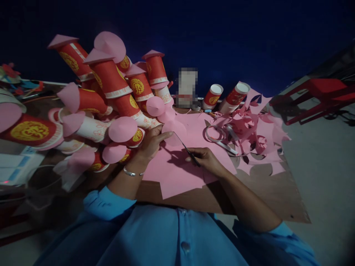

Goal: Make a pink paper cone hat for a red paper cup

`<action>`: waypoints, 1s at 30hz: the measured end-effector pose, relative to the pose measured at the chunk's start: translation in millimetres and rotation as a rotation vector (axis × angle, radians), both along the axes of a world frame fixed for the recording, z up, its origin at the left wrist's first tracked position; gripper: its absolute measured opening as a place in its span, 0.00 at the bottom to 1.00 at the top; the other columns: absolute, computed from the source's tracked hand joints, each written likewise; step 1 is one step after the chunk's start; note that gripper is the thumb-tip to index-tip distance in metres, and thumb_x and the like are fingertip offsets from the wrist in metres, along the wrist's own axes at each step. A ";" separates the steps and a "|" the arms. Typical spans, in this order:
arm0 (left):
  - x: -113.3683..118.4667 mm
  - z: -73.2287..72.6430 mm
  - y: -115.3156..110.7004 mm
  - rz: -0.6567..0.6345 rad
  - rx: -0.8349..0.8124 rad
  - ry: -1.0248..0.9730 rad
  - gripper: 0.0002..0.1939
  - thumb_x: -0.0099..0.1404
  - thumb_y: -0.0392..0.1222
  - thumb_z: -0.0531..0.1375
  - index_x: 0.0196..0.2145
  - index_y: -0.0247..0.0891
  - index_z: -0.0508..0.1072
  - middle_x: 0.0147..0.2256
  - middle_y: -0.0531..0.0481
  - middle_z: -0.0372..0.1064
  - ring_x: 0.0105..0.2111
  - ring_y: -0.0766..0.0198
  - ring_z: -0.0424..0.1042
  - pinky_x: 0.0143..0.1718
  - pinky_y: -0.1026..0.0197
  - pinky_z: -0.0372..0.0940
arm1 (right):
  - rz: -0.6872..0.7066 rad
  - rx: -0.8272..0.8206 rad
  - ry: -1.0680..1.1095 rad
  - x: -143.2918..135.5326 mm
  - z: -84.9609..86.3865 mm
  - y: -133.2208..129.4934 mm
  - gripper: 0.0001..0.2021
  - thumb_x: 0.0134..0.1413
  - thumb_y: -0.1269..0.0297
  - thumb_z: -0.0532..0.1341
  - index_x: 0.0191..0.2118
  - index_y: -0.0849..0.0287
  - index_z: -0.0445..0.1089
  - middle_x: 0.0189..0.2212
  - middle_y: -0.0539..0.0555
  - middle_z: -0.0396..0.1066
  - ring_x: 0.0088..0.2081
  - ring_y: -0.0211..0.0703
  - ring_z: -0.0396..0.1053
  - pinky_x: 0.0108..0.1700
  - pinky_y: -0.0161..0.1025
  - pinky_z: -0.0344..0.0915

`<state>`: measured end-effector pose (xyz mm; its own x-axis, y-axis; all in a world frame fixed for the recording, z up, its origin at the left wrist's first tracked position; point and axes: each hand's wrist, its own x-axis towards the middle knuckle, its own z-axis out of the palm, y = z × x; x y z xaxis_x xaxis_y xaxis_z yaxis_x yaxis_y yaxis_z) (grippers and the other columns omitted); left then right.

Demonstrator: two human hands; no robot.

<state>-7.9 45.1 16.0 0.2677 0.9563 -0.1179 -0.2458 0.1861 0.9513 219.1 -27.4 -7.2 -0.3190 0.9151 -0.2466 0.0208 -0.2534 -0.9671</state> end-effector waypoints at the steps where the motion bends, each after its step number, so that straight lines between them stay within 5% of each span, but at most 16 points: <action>1: 0.3 0.7 0.0 0.007 -0.010 -0.001 0.17 0.55 0.48 0.74 0.42 0.39 0.83 0.36 0.47 0.82 0.37 0.56 0.79 0.39 0.57 0.72 | 0.004 0.002 -0.003 -0.5 0.3 0.3 0.24 0.47 0.51 0.76 0.50 0.57 0.84 0.24 0.47 0.73 0.24 0.33 0.59 0.28 0.33 0.57; 9: 5.2 4.4 0.1 0.157 -0.027 -0.089 0.17 0.50 0.48 0.76 0.34 0.36 0.80 0.33 0.47 0.81 0.40 0.56 0.79 0.39 0.59 0.71 | -0.010 0.091 -0.086 -1.4 -1.1 2.2 0.24 0.47 0.51 0.74 0.47 0.60 0.77 0.23 0.45 0.70 0.24 0.35 0.61 0.27 0.33 0.56; 19: 13.5 -1.7 -3.4 0.184 0.000 -0.150 0.19 0.51 0.46 0.75 0.38 0.36 0.79 0.36 0.48 0.81 0.41 0.56 0.79 0.43 0.57 0.72 | -0.151 0.403 -0.872 2.6 -11.9 5.9 0.14 0.57 0.65 0.64 0.49 0.53 0.70 0.35 0.53 0.83 0.35 0.49 0.80 0.35 0.37 0.66; 24: 15.3 -11.8 -4.7 0.164 0.005 -0.075 0.18 0.54 0.47 0.72 0.39 0.37 0.77 0.36 0.49 0.79 0.35 0.61 0.76 0.37 0.61 0.69 | -0.142 0.476 -1.129 3.3 8.3 8.4 0.15 0.63 0.66 0.62 0.54 0.58 0.70 0.45 0.63 0.82 0.44 0.55 0.81 0.41 0.41 0.69; 27: 17.0 -17.9 -3.7 0.174 -0.023 0.035 0.19 0.53 0.49 0.71 0.40 0.38 0.76 0.37 0.50 0.77 0.32 0.64 0.72 0.28 0.66 0.62 | -0.006 0.513 -1.305 7.7 25.9 7.2 0.16 0.63 0.68 0.63 0.56 0.61 0.69 0.49 0.66 0.81 0.50 0.56 0.78 0.46 0.42 0.70; 30: 19.5 -27.0 -1.4 0.143 -0.031 0.076 0.22 0.53 0.50 0.71 0.44 0.38 0.77 0.39 0.49 0.78 0.34 0.62 0.73 0.30 0.65 0.65 | 0.126 0.471 -1.450 15.7 39.5 4.4 0.18 0.64 0.69 0.62 0.58 0.65 0.67 0.52 0.68 0.80 0.53 0.56 0.78 0.47 0.42 0.71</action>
